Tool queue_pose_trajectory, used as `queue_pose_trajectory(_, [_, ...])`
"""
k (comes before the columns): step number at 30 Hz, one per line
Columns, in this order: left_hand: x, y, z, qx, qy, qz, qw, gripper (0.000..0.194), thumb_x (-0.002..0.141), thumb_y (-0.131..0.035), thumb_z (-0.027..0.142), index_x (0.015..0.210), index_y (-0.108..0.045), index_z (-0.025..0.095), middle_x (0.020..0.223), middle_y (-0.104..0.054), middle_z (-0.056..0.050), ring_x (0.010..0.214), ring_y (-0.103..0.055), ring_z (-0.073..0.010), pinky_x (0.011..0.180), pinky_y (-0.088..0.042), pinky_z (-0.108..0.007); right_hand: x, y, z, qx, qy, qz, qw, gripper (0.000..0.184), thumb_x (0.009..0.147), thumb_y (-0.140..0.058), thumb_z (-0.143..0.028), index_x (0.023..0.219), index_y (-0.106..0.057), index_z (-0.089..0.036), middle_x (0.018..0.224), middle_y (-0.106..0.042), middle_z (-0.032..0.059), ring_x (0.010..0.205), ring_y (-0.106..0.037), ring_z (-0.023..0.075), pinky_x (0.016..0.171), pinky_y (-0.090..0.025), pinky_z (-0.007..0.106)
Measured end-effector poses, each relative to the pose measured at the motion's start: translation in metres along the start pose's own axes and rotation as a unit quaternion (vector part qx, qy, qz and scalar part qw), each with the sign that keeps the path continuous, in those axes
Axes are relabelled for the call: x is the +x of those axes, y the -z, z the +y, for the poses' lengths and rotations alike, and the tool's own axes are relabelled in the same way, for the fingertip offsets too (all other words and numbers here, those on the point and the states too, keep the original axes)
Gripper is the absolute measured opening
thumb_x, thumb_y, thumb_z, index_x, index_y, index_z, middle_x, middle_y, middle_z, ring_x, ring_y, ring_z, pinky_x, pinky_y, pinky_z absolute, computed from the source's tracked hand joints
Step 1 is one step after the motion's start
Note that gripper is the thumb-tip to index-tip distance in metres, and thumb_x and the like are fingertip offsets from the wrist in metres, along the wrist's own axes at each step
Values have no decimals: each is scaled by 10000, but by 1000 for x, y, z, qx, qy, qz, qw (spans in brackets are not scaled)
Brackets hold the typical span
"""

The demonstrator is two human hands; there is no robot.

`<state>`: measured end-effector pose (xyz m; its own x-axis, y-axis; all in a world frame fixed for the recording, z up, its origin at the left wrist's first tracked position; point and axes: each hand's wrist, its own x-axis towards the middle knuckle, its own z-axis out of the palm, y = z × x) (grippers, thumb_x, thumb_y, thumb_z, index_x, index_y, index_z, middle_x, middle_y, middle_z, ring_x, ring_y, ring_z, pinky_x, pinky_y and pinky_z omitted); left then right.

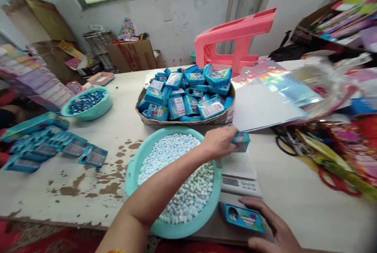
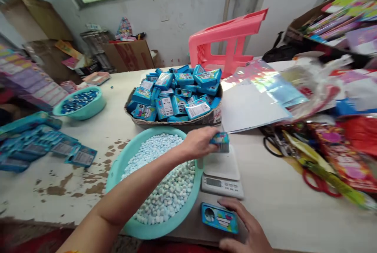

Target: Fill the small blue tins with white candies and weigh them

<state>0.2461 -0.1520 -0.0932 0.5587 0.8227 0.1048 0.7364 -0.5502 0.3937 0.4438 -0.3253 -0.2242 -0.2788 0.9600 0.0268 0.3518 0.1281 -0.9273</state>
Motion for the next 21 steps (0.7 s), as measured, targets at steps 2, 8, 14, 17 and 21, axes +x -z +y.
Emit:
queue_pose_trajectory(2, [-14,35,-18,6,46,65,997,417,832,-558,321,1224,-496,195,1193,-607,-106,1044,-591,-236,807,-476,-303,-1,0,-4,-43,-21,-9,999,387,658,-768,-427,994,-699,-248,1020,-704,46,902,-686,245,761,-562,219])
queue_pose_trajectory(8, [-123,135,-95,186,341,276,879,492,818,-519,464,1235,-476,205,1128,-623,-116,963,-611,-294,780,-477,-386,15,50,-14,-87,-39,126,987,390,613,-770,-460,917,-692,-229,827,-718,18,683,-692,220,562,-556,194])
queue_pose_trajectory(14, [-247,110,-187,210,622,40,753,398,768,-392,614,871,-473,237,780,-604,-65,784,-628,-344,485,-422,-315,75,58,-36,-76,-27,262,962,417,661,-745,-522,918,-634,-213,854,-672,31,767,-632,219,709,-521,288])
queue_pose_trajectory(17, [-277,88,-206,199,672,35,713,433,733,-423,603,983,-442,250,968,-623,-91,889,-629,-336,484,-429,-304,104,47,-33,-30,-14,245,969,422,675,-737,-523,927,-626,-203,876,-666,40,785,-618,221,742,-504,319])
queue_pose_trajectory(21, [-277,85,-196,237,659,53,712,742,728,-436,608,1318,-313,176,1305,-471,-247,1120,-517,-435,670,-498,-452,115,41,-23,2,-20,216,976,468,671,-750,-499,1009,-615,-206,983,-658,60,892,-610,241,822,-492,359])
